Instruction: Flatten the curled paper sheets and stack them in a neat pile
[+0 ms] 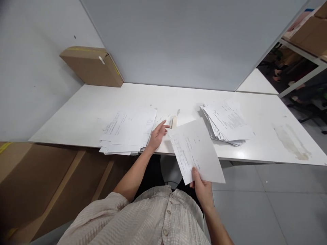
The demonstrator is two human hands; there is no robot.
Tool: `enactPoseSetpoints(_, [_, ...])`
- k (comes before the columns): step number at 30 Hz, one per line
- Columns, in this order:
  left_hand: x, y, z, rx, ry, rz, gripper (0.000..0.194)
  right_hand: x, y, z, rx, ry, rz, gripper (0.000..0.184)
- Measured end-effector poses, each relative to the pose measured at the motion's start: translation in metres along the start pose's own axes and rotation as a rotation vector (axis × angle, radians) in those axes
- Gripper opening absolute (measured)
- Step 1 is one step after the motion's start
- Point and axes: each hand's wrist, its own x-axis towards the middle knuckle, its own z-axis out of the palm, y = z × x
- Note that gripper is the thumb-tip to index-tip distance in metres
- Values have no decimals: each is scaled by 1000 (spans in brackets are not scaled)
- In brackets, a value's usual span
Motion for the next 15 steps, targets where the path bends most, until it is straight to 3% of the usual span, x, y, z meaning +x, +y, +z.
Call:
enactPoseSetpoints(3, [-14,26,-19,-445,-155,-220,71,19,-24,-18,-156,-271,-116,50])
enactPoseSetpoints(4, [-20,34,-29,-478,-190,-230,71,27,-33,-21,-212,-374,-154,51])
enactPoseSetpoints(7, [-43,52,-64,-312,-294,-291,47,50,-60,-17,-343,-658,-215,50])
enactPoseSetpoints(10, [-66,55,-97,-116,-216,-390,34,67,-83,3,-334,-837,-226,39])
enactPoseSetpoints(15, [-83,56,-134,-40,44,-486,38,75,-97,50,-192,-992,-218,32])
